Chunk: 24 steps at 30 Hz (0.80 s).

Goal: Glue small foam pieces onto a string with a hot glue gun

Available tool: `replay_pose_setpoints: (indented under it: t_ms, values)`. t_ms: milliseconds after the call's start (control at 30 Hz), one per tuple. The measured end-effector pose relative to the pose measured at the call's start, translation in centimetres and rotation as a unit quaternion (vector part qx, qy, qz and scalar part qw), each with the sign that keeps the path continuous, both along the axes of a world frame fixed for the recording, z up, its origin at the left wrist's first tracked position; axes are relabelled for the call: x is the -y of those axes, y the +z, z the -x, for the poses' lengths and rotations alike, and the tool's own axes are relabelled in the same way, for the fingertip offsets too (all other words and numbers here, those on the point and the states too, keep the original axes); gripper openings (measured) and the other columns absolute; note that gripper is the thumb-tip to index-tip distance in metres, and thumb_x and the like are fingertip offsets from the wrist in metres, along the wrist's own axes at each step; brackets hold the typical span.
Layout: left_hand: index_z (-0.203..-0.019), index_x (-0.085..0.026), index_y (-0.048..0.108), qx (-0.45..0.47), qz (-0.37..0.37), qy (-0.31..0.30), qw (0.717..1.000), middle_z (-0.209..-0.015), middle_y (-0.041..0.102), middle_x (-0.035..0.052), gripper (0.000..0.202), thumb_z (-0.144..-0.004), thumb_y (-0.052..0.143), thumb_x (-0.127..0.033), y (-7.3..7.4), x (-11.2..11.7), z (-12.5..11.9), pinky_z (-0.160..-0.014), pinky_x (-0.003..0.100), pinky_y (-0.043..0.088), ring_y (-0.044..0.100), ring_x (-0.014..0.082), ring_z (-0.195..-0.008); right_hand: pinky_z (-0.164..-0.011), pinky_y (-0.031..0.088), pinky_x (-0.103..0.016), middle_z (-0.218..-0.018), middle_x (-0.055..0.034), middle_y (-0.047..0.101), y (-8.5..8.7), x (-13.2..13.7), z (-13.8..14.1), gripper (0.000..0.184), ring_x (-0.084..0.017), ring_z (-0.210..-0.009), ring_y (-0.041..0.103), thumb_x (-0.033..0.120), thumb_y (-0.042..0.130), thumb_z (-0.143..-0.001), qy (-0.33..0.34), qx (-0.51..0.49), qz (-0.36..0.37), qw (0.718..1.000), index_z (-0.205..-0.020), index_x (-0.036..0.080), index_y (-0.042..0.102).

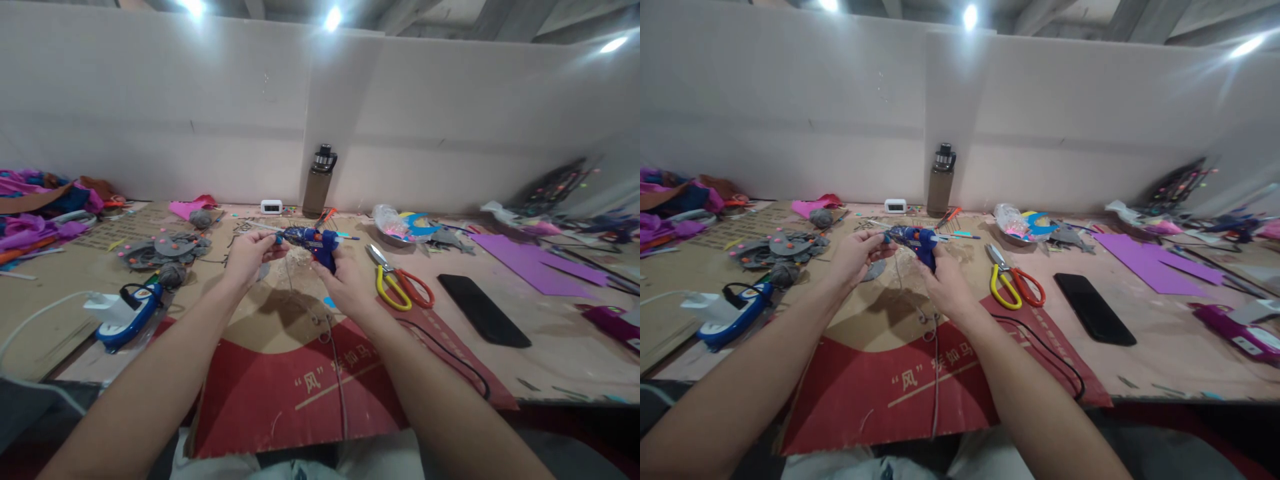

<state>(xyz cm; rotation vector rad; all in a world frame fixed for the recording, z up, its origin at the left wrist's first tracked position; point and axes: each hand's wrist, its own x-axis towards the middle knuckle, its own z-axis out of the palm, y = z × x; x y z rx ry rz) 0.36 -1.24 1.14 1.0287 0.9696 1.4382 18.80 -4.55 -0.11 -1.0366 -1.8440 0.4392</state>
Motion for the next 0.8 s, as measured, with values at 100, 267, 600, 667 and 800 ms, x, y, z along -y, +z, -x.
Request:
replay_pose_setpoints:
  t_ms: [100, 267, 600, 667, 800]
  values:
    - [-0.075, -0.01, 0.059, -0.002, 0.0, -0.001, 1.0, -0.068, 0.068, 0.0065, 0.005, -0.073, 0.06, -0.015, 0.05, 0.03, -0.01, -0.063, 0.026, 0.054, 0.066, 0.0141, -0.063, -0.074, 0.045, -0.035, -0.094, -0.0085, 0.064, 0.01, -0.02, -0.04, 0.028, -0.021, -0.082, 0.059, 0.031, 0.049, -0.084, -0.013, 0.014, 0.009, 1.0, -0.107, 0.017, 0.054]
    - [-0.075, -0.011, 0.059, -0.012, -0.008, 0.0, 1.0, -0.068, 0.068, 0.007, 0.006, -0.073, 0.061, -0.016, -0.08, -0.05, 0.08, -0.064, 0.027, 0.054, 0.066, 0.0142, -0.062, -0.073, 0.044, -0.034, -0.09, -0.0078, 0.064, 0.0, 0.0, -0.06, 0.026, -0.02, -0.079, 0.058, 0.03, 0.049, -0.083, -0.02, 0.022, 0.007, 1.0, -0.105, 0.016, 0.055]
    - [-0.074, -0.01, 0.06, -0.01, -0.003, 0.004, 1.0, -0.07, 0.068, 0.0074, 0.007, -0.073, 0.061, -0.016, -0.09, -0.1, 0.13, -0.064, 0.026, 0.054, 0.066, 0.014, -0.064, -0.075, 0.044, -0.034, -0.095, -0.0082, 0.065, 0.23, 0.2, -0.07, 0.028, -0.02, -0.083, 0.058, 0.031, 0.049, -0.083, -0.017, 0.012, -0.001, 1.0, -0.107, 0.017, 0.055]
    - [-0.075, -0.01, 0.06, -0.011, -0.003, 0.002, 1.0, -0.069, 0.068, 0.0072, 0.007, -0.074, 0.061, -0.017, -0.07, -0.08, 0.09, -0.064, 0.027, 0.054, 0.066, 0.0143, -0.064, -0.075, 0.044, -0.034, -0.095, -0.0081, 0.064, 0.07, 0.08, -0.11, 0.029, -0.02, -0.083, 0.058, 0.031, 0.049, -0.083, -0.015, 0.01, -0.003, 1.0, -0.108, 0.017, 0.055]
    - [-0.077, -0.01, 0.06, -0.008, -0.004, 0.002, 1.0, -0.068, 0.067, 0.0069, 0.007, -0.074, 0.061, -0.016, -0.04, -0.03, 0.03, -0.064, 0.027, 0.054, 0.066, 0.0143, -0.064, -0.073, 0.044, -0.033, -0.092, -0.0078, 0.064, -0.13, -0.07, -0.15, 0.031, -0.019, -0.079, 0.057, 0.032, 0.049, -0.084, -0.013, 0.016, 0.01, 1.0, -0.109, 0.016, 0.053]
